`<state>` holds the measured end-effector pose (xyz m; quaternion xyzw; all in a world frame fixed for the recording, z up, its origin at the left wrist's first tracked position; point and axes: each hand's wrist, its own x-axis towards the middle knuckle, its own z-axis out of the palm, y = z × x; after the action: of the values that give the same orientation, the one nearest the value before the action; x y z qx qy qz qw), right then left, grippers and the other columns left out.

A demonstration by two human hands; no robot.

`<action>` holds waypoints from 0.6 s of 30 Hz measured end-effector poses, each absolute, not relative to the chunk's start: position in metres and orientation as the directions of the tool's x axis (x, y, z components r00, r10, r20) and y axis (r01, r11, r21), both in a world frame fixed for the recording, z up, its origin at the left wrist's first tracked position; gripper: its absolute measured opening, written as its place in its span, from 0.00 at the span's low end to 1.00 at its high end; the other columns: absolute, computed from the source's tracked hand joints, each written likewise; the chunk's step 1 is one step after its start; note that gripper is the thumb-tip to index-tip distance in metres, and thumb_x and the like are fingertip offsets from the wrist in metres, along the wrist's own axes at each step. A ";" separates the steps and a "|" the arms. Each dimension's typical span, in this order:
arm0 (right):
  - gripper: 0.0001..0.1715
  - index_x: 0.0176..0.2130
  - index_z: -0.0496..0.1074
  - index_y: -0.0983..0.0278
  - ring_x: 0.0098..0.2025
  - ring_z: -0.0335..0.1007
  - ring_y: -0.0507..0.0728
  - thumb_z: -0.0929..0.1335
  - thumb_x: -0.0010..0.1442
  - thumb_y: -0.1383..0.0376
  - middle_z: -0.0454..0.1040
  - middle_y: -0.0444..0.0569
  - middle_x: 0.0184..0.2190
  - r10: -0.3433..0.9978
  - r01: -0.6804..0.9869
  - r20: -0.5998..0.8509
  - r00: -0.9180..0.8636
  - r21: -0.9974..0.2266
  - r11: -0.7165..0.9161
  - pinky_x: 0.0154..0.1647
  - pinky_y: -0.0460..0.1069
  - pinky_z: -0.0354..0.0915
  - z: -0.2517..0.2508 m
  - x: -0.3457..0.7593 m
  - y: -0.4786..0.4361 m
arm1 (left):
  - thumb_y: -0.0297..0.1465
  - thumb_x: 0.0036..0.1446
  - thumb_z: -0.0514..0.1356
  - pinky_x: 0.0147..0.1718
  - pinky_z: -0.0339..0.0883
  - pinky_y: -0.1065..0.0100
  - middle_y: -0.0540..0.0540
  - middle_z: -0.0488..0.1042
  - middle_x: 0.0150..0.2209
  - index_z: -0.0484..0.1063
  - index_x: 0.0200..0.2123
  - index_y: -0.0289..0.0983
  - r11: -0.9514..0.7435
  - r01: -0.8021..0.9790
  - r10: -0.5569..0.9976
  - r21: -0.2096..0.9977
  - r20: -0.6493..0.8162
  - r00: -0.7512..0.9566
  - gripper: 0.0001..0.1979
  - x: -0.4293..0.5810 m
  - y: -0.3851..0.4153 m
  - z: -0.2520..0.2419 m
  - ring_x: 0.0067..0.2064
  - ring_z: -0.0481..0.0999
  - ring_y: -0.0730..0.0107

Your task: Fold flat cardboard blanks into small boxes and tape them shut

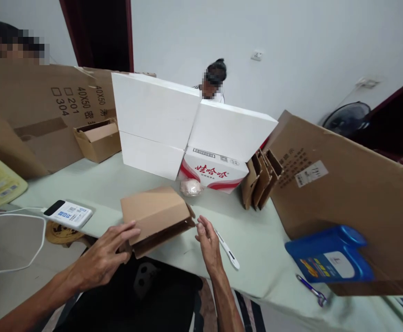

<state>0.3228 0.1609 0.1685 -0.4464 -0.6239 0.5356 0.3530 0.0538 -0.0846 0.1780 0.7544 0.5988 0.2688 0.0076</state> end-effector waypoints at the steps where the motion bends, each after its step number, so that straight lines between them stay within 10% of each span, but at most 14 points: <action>1: 0.48 0.62 0.79 0.58 0.67 0.74 0.74 0.72 0.59 0.30 0.77 0.61 0.66 0.933 0.189 -0.049 -0.357 -0.982 0.021 0.55 0.65 0.80 0.166 0.323 0.160 | 0.19 0.56 0.56 0.70 0.64 0.35 0.42 0.71 0.72 0.81 0.34 0.43 -0.307 0.885 0.908 0.349 0.385 0.163 0.16 0.057 -0.088 0.177 0.78 0.61 0.42; 7: 0.47 0.58 0.82 0.60 0.63 0.78 0.73 0.73 0.57 0.30 0.81 0.61 0.62 0.916 0.271 -0.074 -0.395 -0.962 0.039 0.61 0.67 0.76 0.148 0.325 0.160 | 0.34 0.67 0.58 0.61 0.77 0.48 0.38 0.77 0.64 0.82 0.46 0.44 0.005 0.660 0.855 0.751 0.338 -0.392 0.12 0.039 -0.083 0.172 0.65 0.77 0.48; 10: 0.50 0.60 0.80 0.62 0.63 0.77 0.73 0.73 0.57 0.29 0.79 0.63 0.63 0.902 0.294 -0.096 -0.421 -0.955 0.036 0.61 0.66 0.76 0.145 0.320 0.159 | 0.54 0.62 0.64 0.57 0.78 0.45 0.32 0.76 0.64 0.75 0.62 0.40 0.248 0.340 0.752 0.907 0.041 -0.658 0.32 0.011 -0.058 0.161 0.62 0.79 0.41; 18: 0.41 0.62 0.79 0.62 0.64 0.76 0.72 0.73 0.63 0.37 0.81 0.59 0.62 0.820 0.210 0.029 -0.571 -0.961 0.180 0.62 0.62 0.75 0.154 0.311 0.141 | 0.60 0.59 0.65 0.59 0.77 0.50 0.31 0.77 0.65 0.69 0.67 0.37 0.136 0.119 0.881 0.984 -0.065 -0.469 0.43 0.001 -0.010 0.156 0.64 0.79 0.42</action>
<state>0.3111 0.1405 0.1541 -0.3619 -0.7118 0.5283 0.2887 0.0009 -0.0098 0.1564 0.3754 0.6659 0.5396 0.3528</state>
